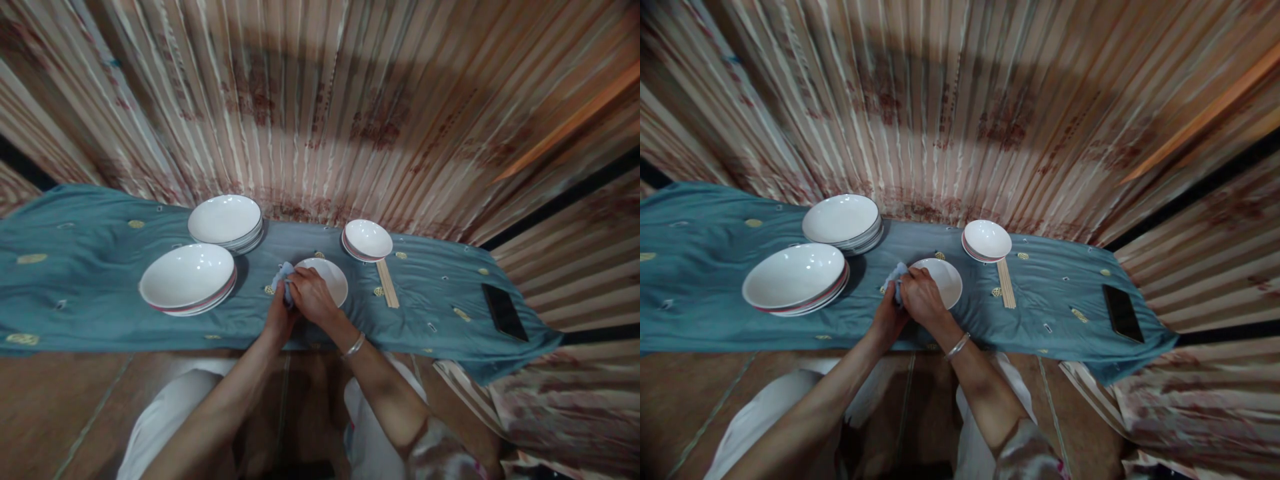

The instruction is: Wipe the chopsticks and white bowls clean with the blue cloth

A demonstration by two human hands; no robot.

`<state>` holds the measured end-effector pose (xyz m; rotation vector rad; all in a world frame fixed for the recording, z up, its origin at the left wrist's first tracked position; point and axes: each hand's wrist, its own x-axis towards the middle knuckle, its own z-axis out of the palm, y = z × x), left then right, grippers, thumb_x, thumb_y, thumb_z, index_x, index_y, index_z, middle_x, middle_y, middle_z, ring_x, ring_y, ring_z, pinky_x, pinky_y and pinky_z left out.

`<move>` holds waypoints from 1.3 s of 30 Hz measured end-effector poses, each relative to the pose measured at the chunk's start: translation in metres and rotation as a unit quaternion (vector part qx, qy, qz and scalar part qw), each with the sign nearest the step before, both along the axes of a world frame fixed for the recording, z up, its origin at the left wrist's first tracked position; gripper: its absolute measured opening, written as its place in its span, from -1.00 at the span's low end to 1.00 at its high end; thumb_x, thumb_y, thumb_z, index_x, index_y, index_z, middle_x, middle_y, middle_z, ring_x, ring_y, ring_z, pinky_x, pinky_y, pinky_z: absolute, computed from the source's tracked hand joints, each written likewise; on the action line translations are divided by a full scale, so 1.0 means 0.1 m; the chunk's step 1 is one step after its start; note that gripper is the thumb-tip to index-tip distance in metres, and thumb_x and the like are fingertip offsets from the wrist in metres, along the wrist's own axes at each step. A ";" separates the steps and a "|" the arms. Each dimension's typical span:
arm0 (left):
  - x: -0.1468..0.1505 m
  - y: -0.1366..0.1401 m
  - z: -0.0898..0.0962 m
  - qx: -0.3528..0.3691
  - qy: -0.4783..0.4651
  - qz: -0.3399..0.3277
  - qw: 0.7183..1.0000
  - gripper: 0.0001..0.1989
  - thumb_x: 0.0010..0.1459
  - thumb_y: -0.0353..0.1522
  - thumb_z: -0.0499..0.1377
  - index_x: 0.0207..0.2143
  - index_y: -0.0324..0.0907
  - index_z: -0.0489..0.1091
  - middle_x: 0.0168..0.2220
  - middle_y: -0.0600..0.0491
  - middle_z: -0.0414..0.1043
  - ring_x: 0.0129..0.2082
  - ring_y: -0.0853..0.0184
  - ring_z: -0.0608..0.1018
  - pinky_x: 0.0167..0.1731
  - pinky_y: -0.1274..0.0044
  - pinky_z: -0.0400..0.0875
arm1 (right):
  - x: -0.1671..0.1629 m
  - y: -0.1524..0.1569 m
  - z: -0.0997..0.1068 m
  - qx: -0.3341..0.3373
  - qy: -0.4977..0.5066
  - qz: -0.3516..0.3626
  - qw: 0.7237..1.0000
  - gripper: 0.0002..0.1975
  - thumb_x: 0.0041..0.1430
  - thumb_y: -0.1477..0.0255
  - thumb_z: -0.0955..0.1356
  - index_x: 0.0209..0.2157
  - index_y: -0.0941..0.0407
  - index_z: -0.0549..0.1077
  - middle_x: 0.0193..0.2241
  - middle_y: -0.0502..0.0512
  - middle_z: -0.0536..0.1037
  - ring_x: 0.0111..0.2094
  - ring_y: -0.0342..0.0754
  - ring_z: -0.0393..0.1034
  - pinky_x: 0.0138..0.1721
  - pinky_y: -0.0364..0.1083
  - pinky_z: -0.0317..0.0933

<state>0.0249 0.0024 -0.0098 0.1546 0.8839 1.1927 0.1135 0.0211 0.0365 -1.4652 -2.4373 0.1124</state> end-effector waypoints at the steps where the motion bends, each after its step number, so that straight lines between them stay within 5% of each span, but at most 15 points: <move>1: 0.00 0.00 0.00 0.003 -0.005 -0.006 1.000 -0.56 0.28 -0.11 -0.01 0.05 -0.16 0.38 -0.05 -0.08 0.53 0.02 0.15 0.52 -0.08 0.34 0.49 | 0.00 0.02 0.00 0.000 0.004 -0.002 1.000 -0.74 0.33 0.51 0.19 -0.26 0.15 0.52 -0.24 0.14 0.53 -0.13 0.00 0.36 0.03 -0.05 0.19; 11: -0.04 -0.05 0.15 0.019 0.043 -0.029 0.998 -0.57 0.33 -0.15 -0.11 -0.04 -0.17 0.42 -0.04 -0.11 0.52 0.04 0.11 0.49 -0.07 0.29 0.46 | 0.06 0.23 -0.04 0.001 0.007 -0.021 1.000 -0.73 0.31 0.56 0.18 -0.23 0.23 0.51 -0.21 0.25 0.52 -0.15 0.04 0.34 0.02 -0.01 0.15; 20: -0.05 -0.05 0.10 0.048 0.069 -0.039 0.996 -0.58 0.25 -0.15 0.05 0.11 -0.05 0.36 0.14 -0.07 0.40 0.11 0.11 0.43 -0.13 0.33 0.50 | 0.23 0.37 -0.02 0.007 -0.065 -0.061 0.996 -0.70 0.34 0.56 0.15 -0.22 0.25 0.51 -0.20 0.29 0.54 -0.09 0.04 0.36 0.09 -0.02 0.12; 26: -0.04 -0.06 0.07 0.071 0.083 -0.045 0.993 -0.49 0.10 -0.37 0.21 0.14 -0.04 0.33 0.01 -0.03 0.48 -0.02 0.17 0.51 -0.16 0.35 0.53 | 0.40 0.41 -0.05 0.016 -0.074 -0.103 0.992 -0.71 0.33 0.54 0.17 -0.21 0.24 0.50 -0.17 0.30 0.53 -0.10 0.04 0.36 0.06 -0.03 0.17; 39: -0.03 -0.05 0.05 0.083 0.092 -0.044 0.991 -0.53 0.08 -0.37 0.21 0.08 -0.05 0.38 0.03 -0.03 0.47 -0.01 0.17 0.50 -0.17 0.31 0.55 | 0.77 0.30 -0.17 0.066 -0.080 -0.113 0.988 -0.74 0.29 0.54 0.19 -0.31 0.18 0.50 -0.26 0.31 0.54 -0.18 0.10 0.37 -0.04 0.07 0.27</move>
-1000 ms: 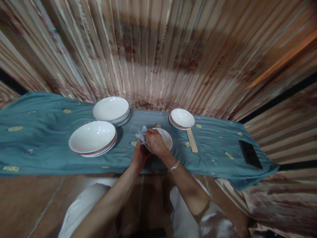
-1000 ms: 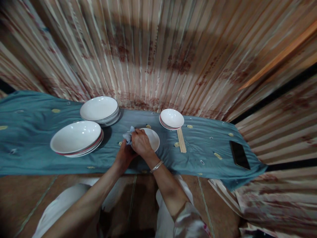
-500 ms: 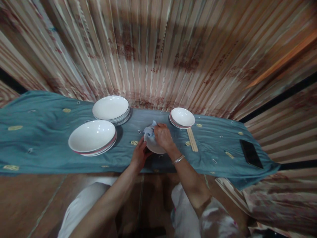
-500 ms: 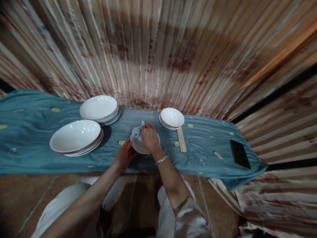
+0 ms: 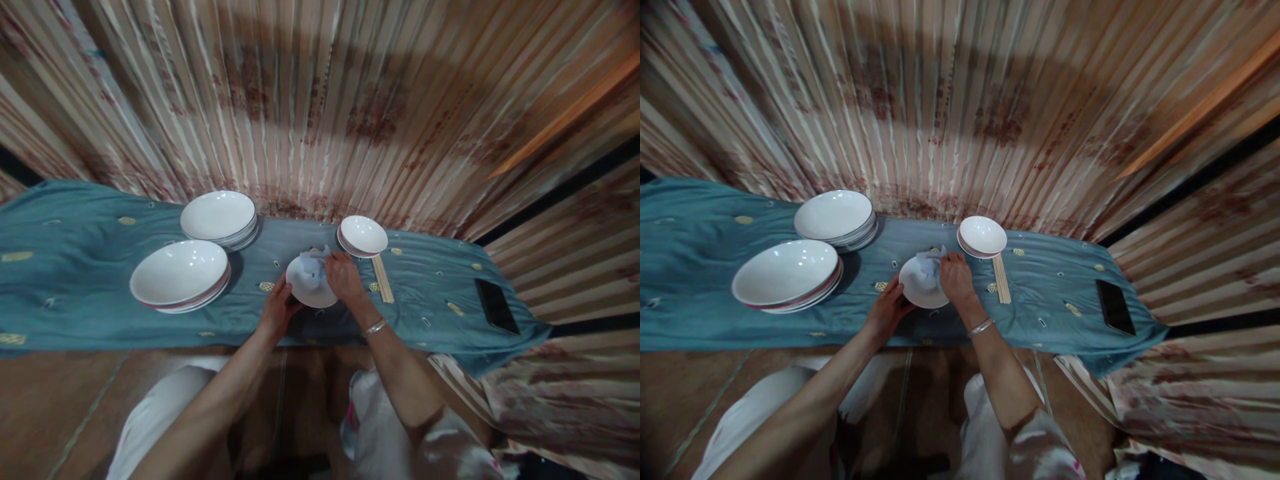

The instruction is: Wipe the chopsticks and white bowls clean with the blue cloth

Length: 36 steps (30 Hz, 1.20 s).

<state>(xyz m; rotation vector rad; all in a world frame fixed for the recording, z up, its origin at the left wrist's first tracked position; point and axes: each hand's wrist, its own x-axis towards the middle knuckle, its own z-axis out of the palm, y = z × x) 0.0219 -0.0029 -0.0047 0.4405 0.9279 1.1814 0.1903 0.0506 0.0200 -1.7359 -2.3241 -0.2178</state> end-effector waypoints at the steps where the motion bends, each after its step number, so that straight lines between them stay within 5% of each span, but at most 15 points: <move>1: 0.00 0.00 0.00 0.001 0.004 0.001 1.000 -0.53 0.07 -0.37 0.21 0.08 -0.05 0.38 0.03 -0.03 0.47 0.00 0.16 0.50 -0.17 0.31 0.54 | 0.02 -0.02 0.00 0.002 -0.005 0.001 1.000 -0.75 0.29 0.54 0.20 -0.32 0.18 0.49 -0.27 0.30 0.54 -0.18 0.10 0.37 -0.03 0.07 0.26; 9: 0.00 0.01 0.00 0.003 0.019 0.006 1.000 -0.56 0.05 -0.35 0.24 0.03 -0.04 0.41 0.06 -0.02 0.44 0.05 0.13 0.46 -0.13 0.26 0.53 | 0.11 -0.24 0.07 0.003 -0.044 0.005 0.999 -0.78 0.26 0.58 0.22 -0.34 0.21 0.49 -0.24 0.28 0.52 -0.18 0.06 0.35 -0.02 0.03 0.23; 24: 0.02 0.01 0.02 -0.004 0.019 0.012 1.000 -0.58 0.07 -0.39 0.21 0.03 -0.05 0.41 -0.02 -0.01 0.48 -0.08 0.23 0.51 -0.17 0.35 0.52 | 0.11 -0.51 0.28 -0.106 -0.074 0.068 0.989 -0.74 0.26 0.61 0.21 -0.32 0.24 0.53 -0.16 0.33 0.55 -0.08 0.07 0.36 0.06 0.03 0.17; 36: 0.02 0.01 -0.02 0.009 0.020 0.006 1.000 -0.48 0.02 -0.34 0.26 0.09 -0.06 0.38 -0.04 -0.01 0.50 -0.16 0.25 0.53 -0.24 0.39 0.53 | -0.03 -0.54 0.29 -0.186 -0.008 0.137 0.973 -0.80 0.16 0.64 0.29 -0.30 0.23 0.56 -0.19 0.26 0.60 -0.10 0.00 0.44 0.05 -0.06 0.16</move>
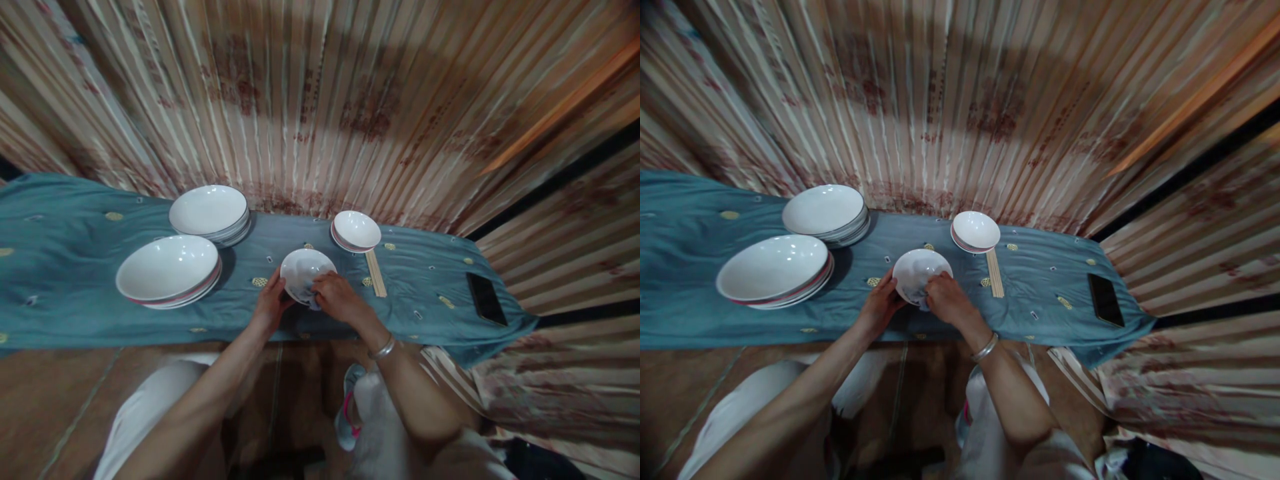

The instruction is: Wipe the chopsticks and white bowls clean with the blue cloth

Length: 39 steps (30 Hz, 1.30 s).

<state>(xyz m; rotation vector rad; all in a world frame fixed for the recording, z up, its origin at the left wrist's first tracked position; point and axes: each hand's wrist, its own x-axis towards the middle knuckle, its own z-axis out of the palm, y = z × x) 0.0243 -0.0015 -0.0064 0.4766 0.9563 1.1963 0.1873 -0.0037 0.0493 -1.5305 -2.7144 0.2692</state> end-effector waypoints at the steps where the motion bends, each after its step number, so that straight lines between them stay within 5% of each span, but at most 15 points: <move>1: 0.00 0.00 -0.01 0.001 0.000 -0.002 1.000 -0.48 0.02 -0.33 0.26 0.09 -0.06 0.38 -0.06 0.00 0.51 -0.18 0.26 0.54 -0.26 0.42 0.53 | -0.02 0.00 -0.01 -0.003 0.009 0.009 1.000 -0.79 0.16 0.64 0.28 -0.29 0.23 0.56 -0.21 0.24 0.60 -0.11 -0.01 0.44 0.04 -0.06 0.17; 13: -0.01 -0.01 0.01 -0.004 -0.014 -0.002 1.000 -0.53 0.03 -0.36 0.27 0.04 -0.08 0.41 -0.16 0.01 0.54 -0.23 0.29 0.55 -0.27 0.45 0.52 | -0.22 0.11 -0.12 -0.014 0.067 0.019 0.997 -0.71 0.14 0.71 0.25 -0.22 0.22 0.55 -0.15 0.25 0.59 -0.04 -0.01 0.43 0.03 -0.08 0.22; 29: 0.00 0.00 0.00 -0.005 -0.010 0.005 1.000 -0.57 0.06 -0.35 0.26 0.02 -0.04 0.43 -0.04 0.00 0.50 -0.08 0.22 0.53 -0.17 0.34 0.54 | -0.33 0.39 -0.29 0.040 -0.002 -0.015 0.999 -0.75 0.25 0.62 0.23 -0.20 0.24 0.54 -0.08 0.27 0.53 -0.06 0.02 0.39 0.11 -0.04 0.17; 39: 0.00 -0.01 0.00 0.004 -0.006 0.000 1.000 -0.59 0.05 -0.37 0.23 0.01 -0.06 0.43 0.02 -0.03 0.47 0.02 0.15 0.48 -0.13 0.28 0.52 | -0.23 0.37 -0.17 0.055 -0.068 -0.048 0.995 -0.70 0.28 0.59 0.20 -0.20 0.26 0.56 -0.11 0.30 0.54 -0.04 0.06 0.37 0.04 -0.02 0.24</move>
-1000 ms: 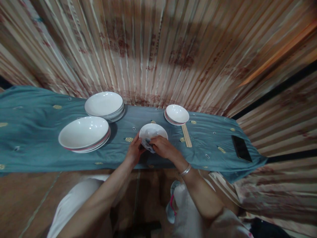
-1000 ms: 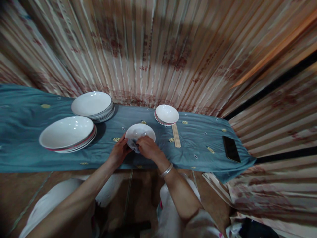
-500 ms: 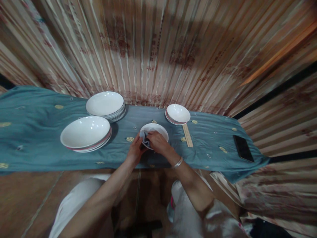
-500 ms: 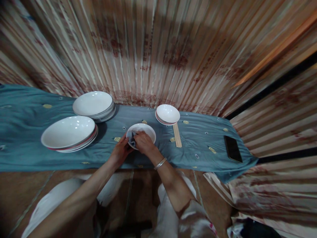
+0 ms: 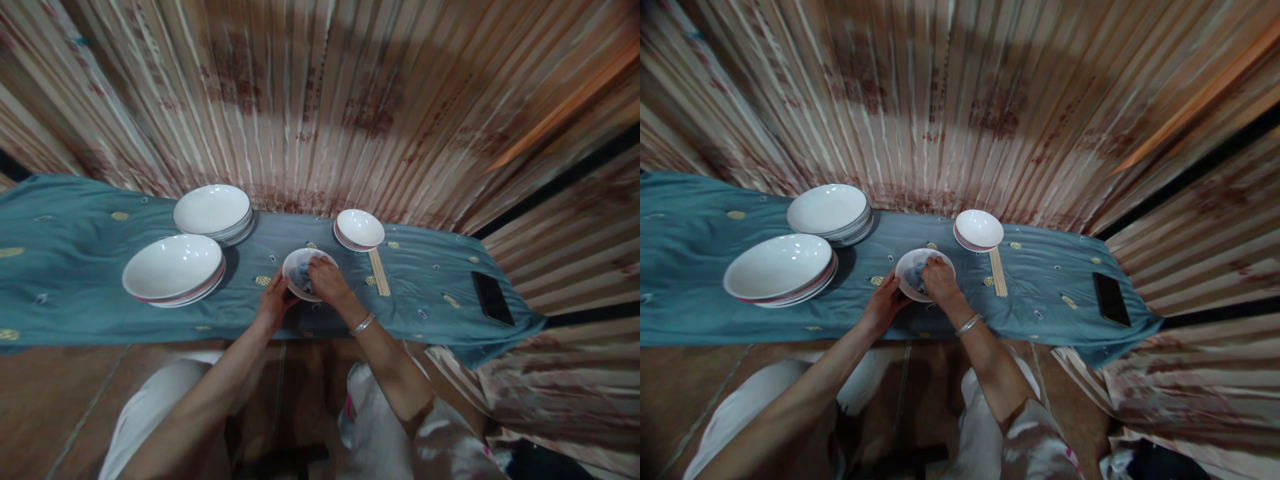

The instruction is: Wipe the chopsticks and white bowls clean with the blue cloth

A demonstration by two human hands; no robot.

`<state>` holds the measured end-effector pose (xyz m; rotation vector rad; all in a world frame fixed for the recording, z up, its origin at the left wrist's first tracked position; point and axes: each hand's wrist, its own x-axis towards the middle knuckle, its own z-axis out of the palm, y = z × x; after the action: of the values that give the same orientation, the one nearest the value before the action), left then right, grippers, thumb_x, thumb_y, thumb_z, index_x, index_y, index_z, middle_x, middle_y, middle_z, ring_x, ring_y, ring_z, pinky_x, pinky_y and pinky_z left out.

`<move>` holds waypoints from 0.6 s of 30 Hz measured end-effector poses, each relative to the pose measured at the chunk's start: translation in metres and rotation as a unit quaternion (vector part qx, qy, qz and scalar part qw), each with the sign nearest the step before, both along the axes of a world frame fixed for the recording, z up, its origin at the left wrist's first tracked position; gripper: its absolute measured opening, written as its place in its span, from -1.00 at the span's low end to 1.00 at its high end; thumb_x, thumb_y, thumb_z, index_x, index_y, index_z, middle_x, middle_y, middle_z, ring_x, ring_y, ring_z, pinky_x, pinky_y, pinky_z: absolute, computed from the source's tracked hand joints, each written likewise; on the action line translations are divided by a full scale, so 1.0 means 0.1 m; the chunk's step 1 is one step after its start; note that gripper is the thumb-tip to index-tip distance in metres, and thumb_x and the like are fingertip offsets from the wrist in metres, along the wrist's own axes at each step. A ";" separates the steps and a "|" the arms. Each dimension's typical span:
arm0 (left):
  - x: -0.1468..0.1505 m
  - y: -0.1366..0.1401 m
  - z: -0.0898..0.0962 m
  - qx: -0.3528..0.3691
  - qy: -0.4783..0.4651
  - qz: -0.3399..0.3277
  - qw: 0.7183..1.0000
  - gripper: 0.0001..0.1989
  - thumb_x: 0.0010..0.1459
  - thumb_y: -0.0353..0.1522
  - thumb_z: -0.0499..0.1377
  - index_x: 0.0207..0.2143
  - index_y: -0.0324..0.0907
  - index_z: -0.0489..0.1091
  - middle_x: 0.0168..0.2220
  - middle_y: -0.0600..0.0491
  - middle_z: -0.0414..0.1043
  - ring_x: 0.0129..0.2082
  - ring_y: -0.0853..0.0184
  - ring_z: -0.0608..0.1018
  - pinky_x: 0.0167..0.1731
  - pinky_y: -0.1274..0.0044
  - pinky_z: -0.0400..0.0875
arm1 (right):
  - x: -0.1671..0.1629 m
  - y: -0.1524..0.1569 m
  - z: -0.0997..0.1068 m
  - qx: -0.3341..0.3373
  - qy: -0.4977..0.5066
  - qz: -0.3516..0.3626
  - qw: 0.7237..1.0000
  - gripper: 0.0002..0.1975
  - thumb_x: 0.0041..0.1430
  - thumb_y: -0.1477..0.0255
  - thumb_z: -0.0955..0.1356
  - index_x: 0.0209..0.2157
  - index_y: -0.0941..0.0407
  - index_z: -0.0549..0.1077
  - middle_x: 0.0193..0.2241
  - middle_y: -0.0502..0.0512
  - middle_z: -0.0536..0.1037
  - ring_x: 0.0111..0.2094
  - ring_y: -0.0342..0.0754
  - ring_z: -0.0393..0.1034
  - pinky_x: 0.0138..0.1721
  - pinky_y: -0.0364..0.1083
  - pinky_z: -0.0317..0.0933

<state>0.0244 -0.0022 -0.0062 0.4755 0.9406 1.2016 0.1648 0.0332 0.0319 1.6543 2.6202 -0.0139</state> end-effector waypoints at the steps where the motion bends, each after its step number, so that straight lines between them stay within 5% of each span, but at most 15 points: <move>1: 0.00 0.00 0.00 0.001 0.000 0.002 1.000 -0.59 0.04 -0.37 0.24 0.00 -0.06 0.44 0.02 -0.03 0.47 0.02 0.14 0.48 -0.12 0.27 0.52 | 0.01 -0.01 0.00 -0.002 -0.005 0.003 1.000 -0.70 0.28 0.59 0.20 -0.20 0.27 0.56 -0.13 0.31 0.55 -0.05 0.06 0.38 0.06 -0.02 0.23; 10: 0.00 -0.01 0.01 0.009 0.006 -0.004 1.000 -0.56 0.04 -0.35 0.24 0.03 -0.06 0.43 -0.01 -0.01 0.48 -0.06 0.20 0.50 -0.18 0.32 0.54 | 0.09 -0.14 0.13 -0.062 -0.034 0.001 0.998 -0.72 0.18 0.61 0.24 -0.21 0.33 0.57 -0.18 0.39 0.60 -0.09 0.08 0.46 0.02 -0.06 0.21; 18: 0.01 0.00 0.00 0.007 0.012 0.001 1.000 -0.56 0.03 -0.36 0.25 0.02 -0.08 0.43 -0.05 -0.02 0.50 -0.17 0.25 0.53 -0.26 0.38 0.55 | 0.19 -0.22 0.28 -0.145 0.067 0.003 0.987 -0.72 0.18 0.55 0.25 -0.25 0.22 0.60 -0.21 0.25 0.63 -0.13 0.03 0.48 -0.14 -0.12 0.22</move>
<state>0.0249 -0.0018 -0.0057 0.5009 0.9551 1.2079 0.1836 0.0112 0.0599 1.5930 2.5621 -0.4978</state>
